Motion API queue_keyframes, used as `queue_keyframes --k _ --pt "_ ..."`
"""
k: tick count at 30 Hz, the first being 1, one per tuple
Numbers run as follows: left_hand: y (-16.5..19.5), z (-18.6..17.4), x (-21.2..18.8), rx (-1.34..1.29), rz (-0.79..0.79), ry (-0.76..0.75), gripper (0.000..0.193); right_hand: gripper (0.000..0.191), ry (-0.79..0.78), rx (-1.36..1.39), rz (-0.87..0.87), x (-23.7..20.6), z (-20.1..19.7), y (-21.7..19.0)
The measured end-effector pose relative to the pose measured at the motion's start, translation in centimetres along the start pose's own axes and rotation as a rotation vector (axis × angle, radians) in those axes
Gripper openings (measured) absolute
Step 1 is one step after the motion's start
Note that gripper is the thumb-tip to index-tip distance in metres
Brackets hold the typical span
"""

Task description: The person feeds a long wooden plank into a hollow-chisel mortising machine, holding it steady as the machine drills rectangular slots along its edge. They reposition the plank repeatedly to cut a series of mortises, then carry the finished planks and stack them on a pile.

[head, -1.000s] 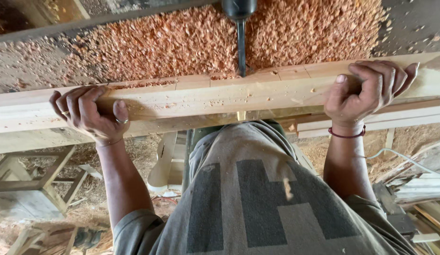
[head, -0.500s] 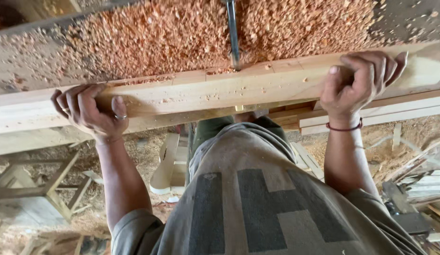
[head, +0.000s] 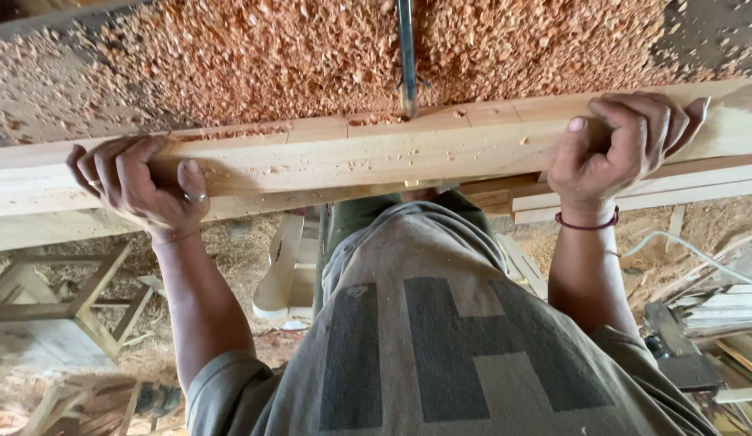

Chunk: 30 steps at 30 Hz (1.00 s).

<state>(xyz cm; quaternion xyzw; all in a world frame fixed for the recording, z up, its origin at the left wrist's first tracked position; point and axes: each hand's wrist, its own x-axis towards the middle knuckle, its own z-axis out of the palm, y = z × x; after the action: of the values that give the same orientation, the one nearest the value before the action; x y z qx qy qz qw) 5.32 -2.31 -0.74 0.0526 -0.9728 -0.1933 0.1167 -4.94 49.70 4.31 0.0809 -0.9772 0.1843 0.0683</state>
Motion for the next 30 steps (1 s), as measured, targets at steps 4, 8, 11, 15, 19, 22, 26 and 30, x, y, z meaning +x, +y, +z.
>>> queue_keyframes --k 4,8,11,15,19,22,26,30 --pt "-0.1 0.1 0.1 -0.016 0.025 0.010 0.054 0.028 0.048 0.054 -0.046 0.0 0.0 0.1" --pt "-0.2 0.1 0.0 0.010 0.019 -0.003 0.054 0.029 0.021 0.032 -0.048 0.0 -0.1 0.1" --pt "-0.3 0.0 0.0 0.007 0.028 -0.003 0.054 0.030 0.028 0.014 -0.047 0.1 0.0 0.1" --pt "-0.4 0.1 0.0 0.001 0.026 -0.016 0.054 0.030 0.031 0.015 -0.050 0.3 0.3 0.1" --pt "-0.5 0.3 0.1 -0.003 0.032 0.004 0.054 0.028 0.016 0.014 -0.047 0.3 0.4 0.3" --pt "-0.5 0.4 0.4 -0.013 0.037 0.007 0.054 0.027 0.026 0.010 -0.053 0.5 0.4 0.4" --pt "-0.7 0.2 0.8 -0.003 0.036 0.001 0.053 0.027 0.018 0.018 -0.044 1.1 0.3 0.2" --pt "-0.8 0.2 1.1 -0.004 0.011 -0.016 0.053 0.027 0.013 0.014 -0.039 1.6 0.4 0.1"
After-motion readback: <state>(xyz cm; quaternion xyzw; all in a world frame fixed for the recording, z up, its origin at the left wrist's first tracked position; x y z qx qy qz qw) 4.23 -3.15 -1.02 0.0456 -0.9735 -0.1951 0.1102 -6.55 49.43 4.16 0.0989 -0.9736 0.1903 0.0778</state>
